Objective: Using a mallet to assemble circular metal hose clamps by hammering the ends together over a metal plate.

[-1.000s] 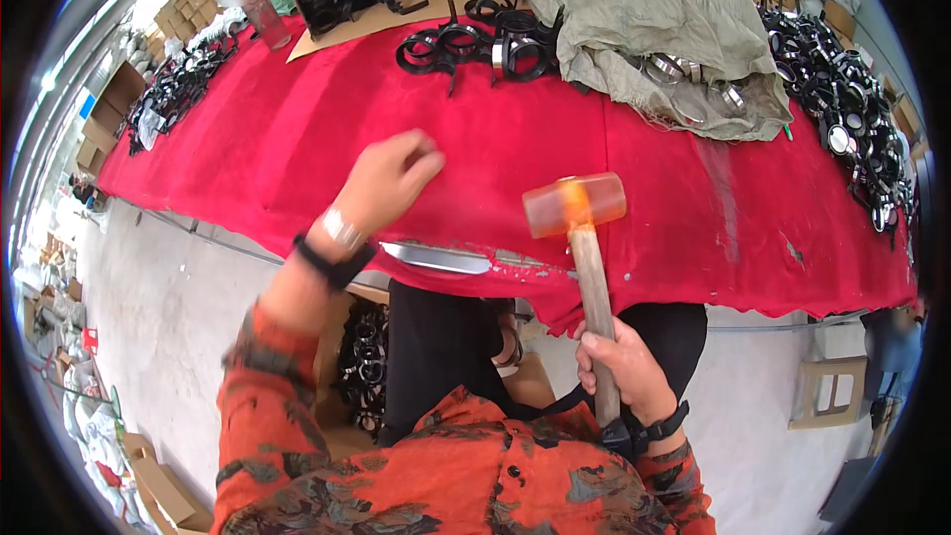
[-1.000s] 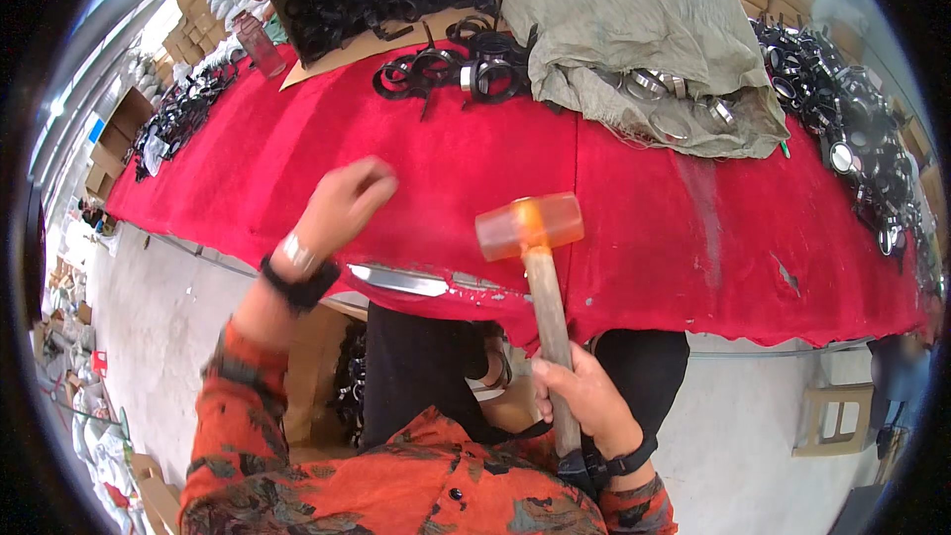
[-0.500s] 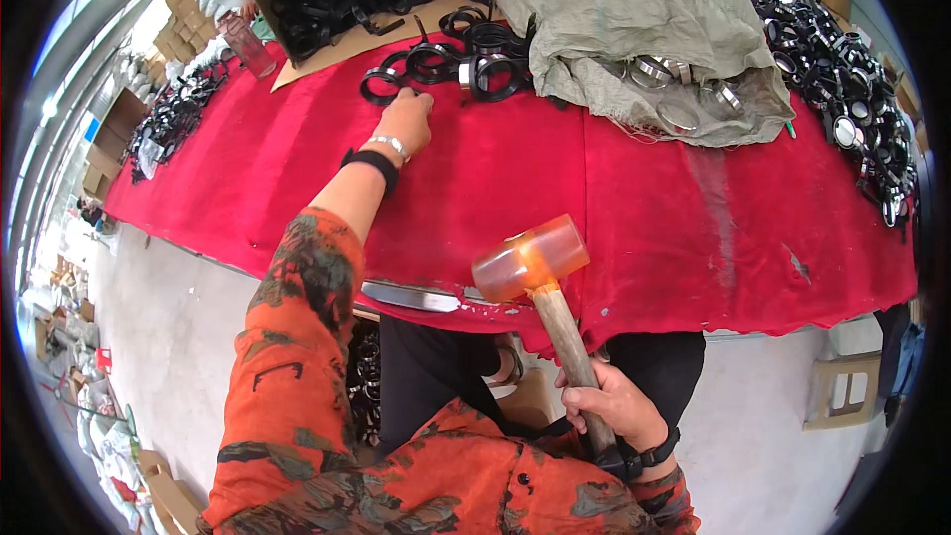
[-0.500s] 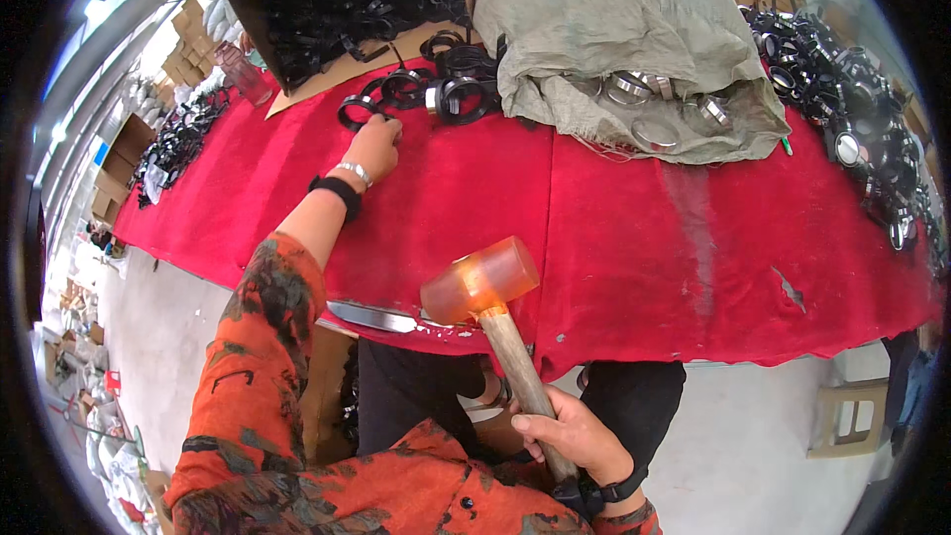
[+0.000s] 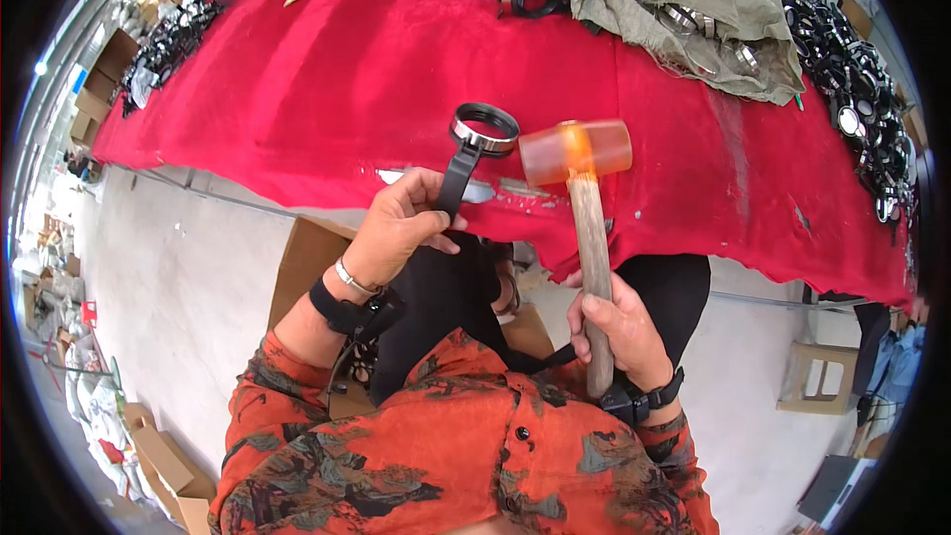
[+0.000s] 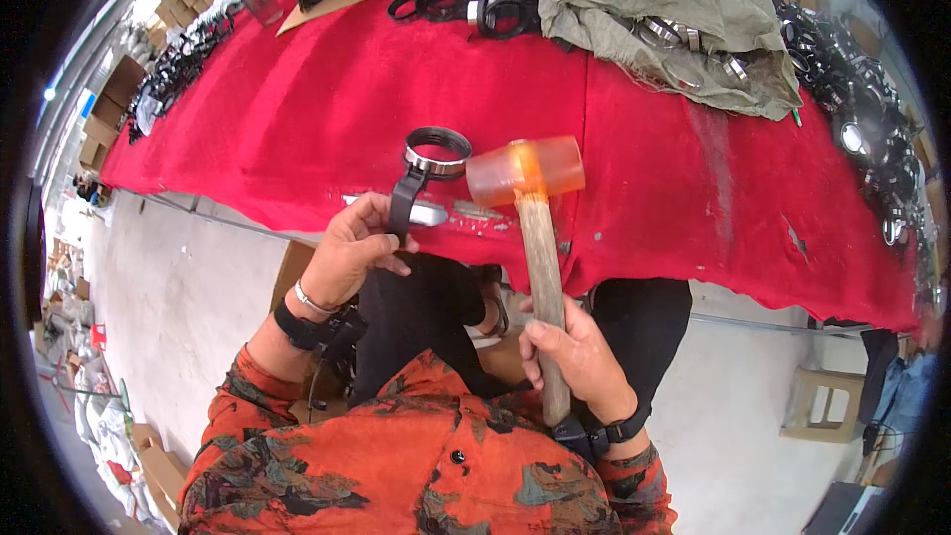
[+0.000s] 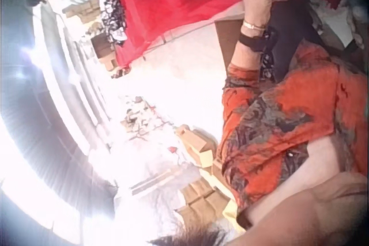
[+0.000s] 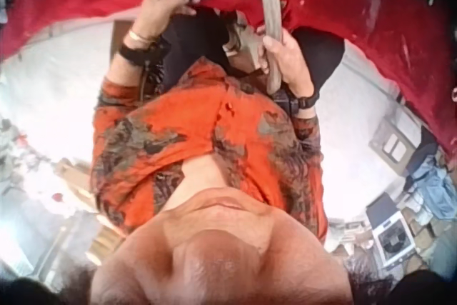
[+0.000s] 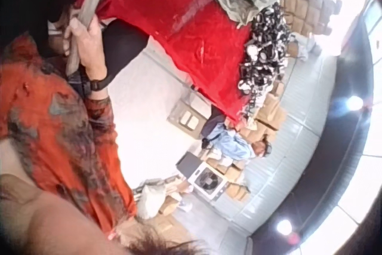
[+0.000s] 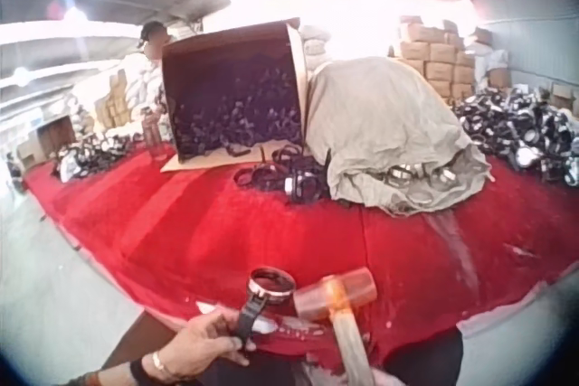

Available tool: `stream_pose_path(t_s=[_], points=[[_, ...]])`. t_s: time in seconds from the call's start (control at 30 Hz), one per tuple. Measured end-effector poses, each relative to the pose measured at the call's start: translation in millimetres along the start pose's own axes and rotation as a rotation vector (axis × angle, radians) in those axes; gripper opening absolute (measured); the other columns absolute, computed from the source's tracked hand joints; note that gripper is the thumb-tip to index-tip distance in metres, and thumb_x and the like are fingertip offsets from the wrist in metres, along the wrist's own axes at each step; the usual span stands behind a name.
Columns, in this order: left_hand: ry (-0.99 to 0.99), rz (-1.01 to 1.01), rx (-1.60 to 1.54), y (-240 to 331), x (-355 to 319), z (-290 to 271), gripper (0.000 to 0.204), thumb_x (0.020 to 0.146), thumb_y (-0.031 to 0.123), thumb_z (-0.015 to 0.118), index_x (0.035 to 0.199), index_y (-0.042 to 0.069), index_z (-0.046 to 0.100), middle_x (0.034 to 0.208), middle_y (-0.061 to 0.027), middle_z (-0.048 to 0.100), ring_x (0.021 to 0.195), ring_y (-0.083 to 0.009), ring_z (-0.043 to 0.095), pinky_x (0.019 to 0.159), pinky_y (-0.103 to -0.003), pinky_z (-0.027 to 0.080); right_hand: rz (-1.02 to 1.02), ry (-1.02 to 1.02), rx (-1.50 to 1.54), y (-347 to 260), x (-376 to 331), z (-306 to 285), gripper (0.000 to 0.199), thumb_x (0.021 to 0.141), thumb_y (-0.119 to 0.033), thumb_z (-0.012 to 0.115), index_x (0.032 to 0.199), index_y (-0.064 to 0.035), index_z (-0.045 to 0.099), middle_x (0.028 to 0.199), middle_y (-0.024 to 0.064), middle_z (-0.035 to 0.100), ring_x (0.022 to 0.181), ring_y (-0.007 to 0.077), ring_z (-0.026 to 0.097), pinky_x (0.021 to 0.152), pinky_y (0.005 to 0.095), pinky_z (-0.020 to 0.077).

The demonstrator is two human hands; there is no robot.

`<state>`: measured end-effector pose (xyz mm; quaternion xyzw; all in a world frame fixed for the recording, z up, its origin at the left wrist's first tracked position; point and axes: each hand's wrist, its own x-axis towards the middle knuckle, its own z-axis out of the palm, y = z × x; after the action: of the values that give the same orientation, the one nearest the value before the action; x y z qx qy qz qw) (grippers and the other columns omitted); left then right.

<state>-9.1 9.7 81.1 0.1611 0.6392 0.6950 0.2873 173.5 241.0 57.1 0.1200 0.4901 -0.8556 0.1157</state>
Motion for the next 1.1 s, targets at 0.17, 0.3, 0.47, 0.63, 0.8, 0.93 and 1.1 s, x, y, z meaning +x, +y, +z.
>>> stream_pose_path(t_s=[0.17, 0.3, 0.47, 0.63, 0.8, 0.93, 1.1], points=[[0.096, 0.091, -0.098, -31, -13, 1, 0.024, 0.098, 0.027, 0.048, 0.102, 0.005, 0.054, 0.091, -0.0047, 0.059, 0.077, -0.0121, 0.057, 0.057, -0.023, 0.048, -0.027, 0.187, -0.457, -11, -3, 22, 0.035, 0.085, -0.018, 0.066, 0.111, -0.0001, 0.05, 0.066, 0.002, 0.053, 0.056, 0.0099, 0.053, 0.05, 0.0242, 0.0438], [0.144, 0.061, -0.184, -53, -18, 0, 0.03, 0.099, 0.035, 0.043, 0.097, 0.006, 0.053, 0.081, -0.0024, 0.054, 0.073, -0.0121, 0.054, 0.06, -0.026, 0.047, -0.259, 0.286, -0.834, 3, -1, 23, 0.035, 0.08, -0.017, 0.071, 0.104, 0.0012, 0.054, 0.07, 0.0055, 0.055, 0.061, 0.0102, 0.051, 0.056, 0.0266, 0.0431], [0.139, 0.156, -0.072, -78, -15, -17, 0.03, 0.099, 0.034, 0.043, 0.098, 0.006, 0.052, 0.08, -0.0026, 0.054, 0.074, -0.0102, 0.054, 0.058, -0.023, 0.045, -0.241, 0.401, -0.894, -17, -13, 49, 0.039, 0.078, -0.014, 0.073, 0.109, 0.0011, 0.054, 0.074, 0.0069, 0.057, 0.066, 0.0122, 0.051, 0.061, 0.0267, 0.0447], [0.1, 0.163, -0.053, -78, -11, -20, 0.028, 0.099, 0.033, 0.043, 0.096, 0.007, 0.052, 0.08, -0.002, 0.054, 0.072, -0.0087, 0.053, 0.056, -0.022, 0.044, -0.364, 0.416, -1.082, -18, -8, 59, 0.037, 0.077, -0.015, 0.072, 0.105, 0.0006, 0.053, 0.073, 0.0112, 0.055, 0.064, 0.0165, 0.053, 0.06, 0.0302, 0.0453], [0.118, 0.142, -0.061, -81, -14, -19, 0.028, 0.099, 0.033, 0.043, 0.094, 0.008, 0.053, 0.078, -0.001, 0.054, 0.07, -0.0081, 0.053, 0.054, -0.021, 0.042, -0.252, 0.401, -1.062, -25, -1, 66, 0.035, 0.077, -0.017, 0.073, 0.099, 0.0009, 0.052, 0.071, 0.0133, 0.054, 0.061, 0.0211, 0.053, 0.059, 0.0332, 0.0451], [0.141, 0.168, -0.017, -82, -14, -19, 0.03, 0.1, 0.034, 0.041, 0.091, 0.007, 0.054, 0.075, -0.0001, 0.054, 0.066, -0.0068, 0.051, 0.052, -0.02, 0.041, -0.375, 0.354, -1.111, -42, 7, 95, 0.036, 0.078, -0.018, 0.073, 0.102, 0.0, 0.053, 0.069, 0.0109, 0.055, 0.059, 0.0175, 0.053, 0.058, 0.0311, 0.0458], [0.17, 0.196, 0.036, -81, -10, -13, 0.031, 0.1, 0.029, 0.044, 0.084, 0.005, 0.055, 0.067, 0.0009, 0.053, 0.06, -0.0062, 0.049, 0.051, -0.022, 0.039, -0.35, 0.146, -1.344, -25, 50, 83, 0.039, 0.078, -0.027, 0.071, 0.089, 0.0016, 0.047, 0.067, 0.0221, 0.053, 0.063, 0.0412, 0.055, 0.057, 0.0412, 0.0444]])
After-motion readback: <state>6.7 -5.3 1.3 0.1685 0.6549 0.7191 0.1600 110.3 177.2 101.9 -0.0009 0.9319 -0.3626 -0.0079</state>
